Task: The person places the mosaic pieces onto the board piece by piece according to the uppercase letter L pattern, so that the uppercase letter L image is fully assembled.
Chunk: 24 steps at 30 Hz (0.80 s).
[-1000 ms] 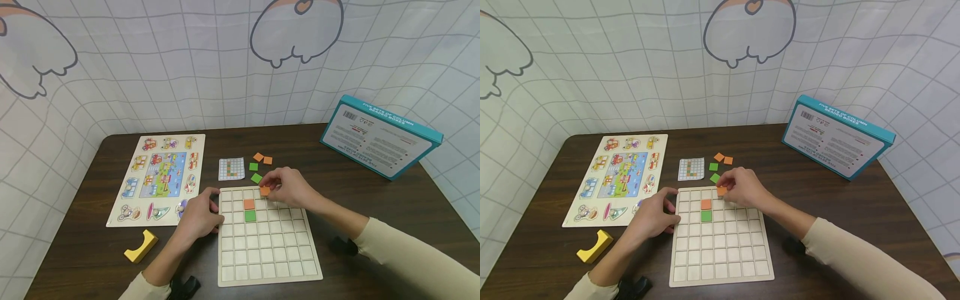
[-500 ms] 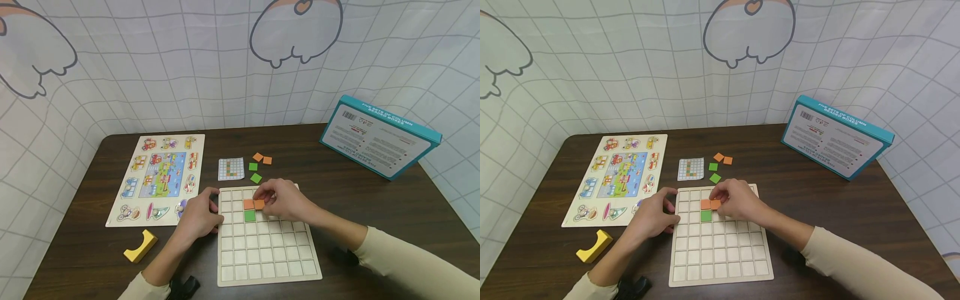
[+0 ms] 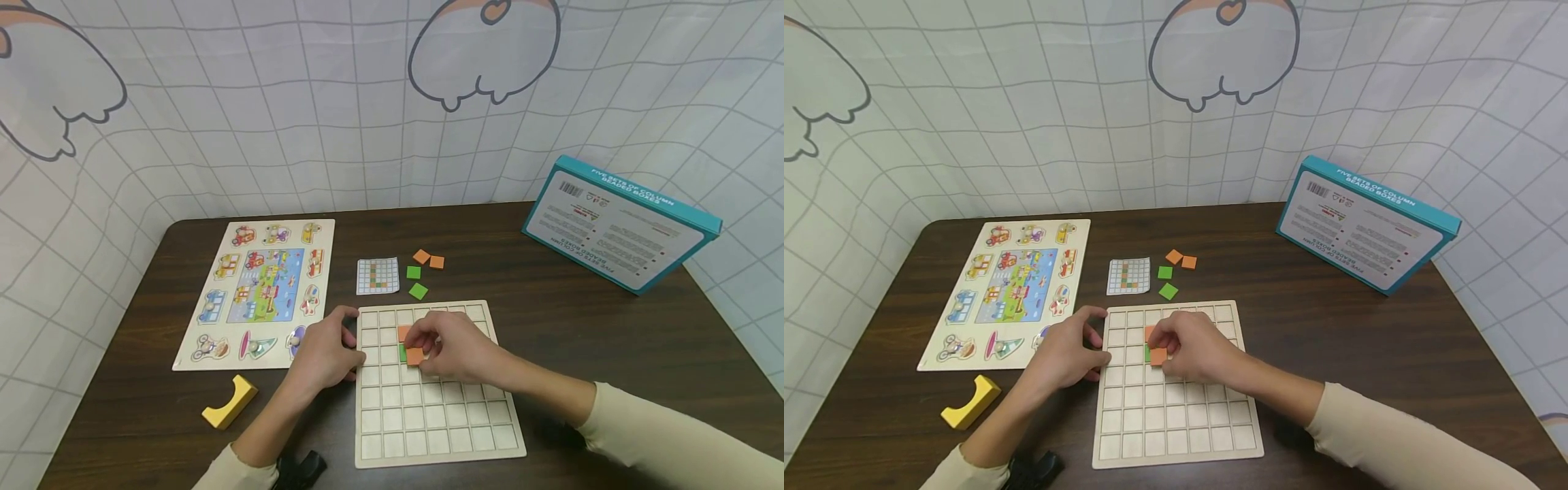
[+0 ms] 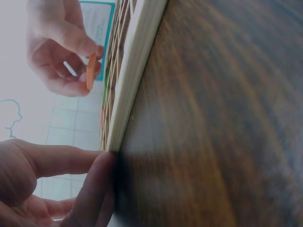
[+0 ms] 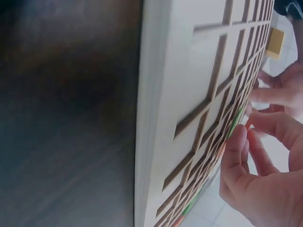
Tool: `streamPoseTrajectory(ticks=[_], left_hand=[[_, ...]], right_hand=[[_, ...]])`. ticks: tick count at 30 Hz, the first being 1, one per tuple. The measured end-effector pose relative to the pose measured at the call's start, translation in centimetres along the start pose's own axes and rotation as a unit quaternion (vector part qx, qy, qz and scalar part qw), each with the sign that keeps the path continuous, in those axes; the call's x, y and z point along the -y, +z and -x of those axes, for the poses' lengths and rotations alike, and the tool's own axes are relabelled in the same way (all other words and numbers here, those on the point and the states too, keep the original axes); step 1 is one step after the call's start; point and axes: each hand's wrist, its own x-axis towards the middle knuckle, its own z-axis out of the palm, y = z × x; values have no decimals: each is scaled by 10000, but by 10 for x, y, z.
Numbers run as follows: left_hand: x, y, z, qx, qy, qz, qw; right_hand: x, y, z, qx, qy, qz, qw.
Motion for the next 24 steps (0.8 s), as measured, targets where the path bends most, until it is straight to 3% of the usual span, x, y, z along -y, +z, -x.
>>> streamPoseTrajectory(ticks=[15,24], left_hand=[[1,0,-1,-4,-9,-30,10000],[2,1,-3,-6,-70,-25,10000]], right_hand=[[2,12,6,163,-530,387,9977],[4,15,6,125,-570,622,9964]])
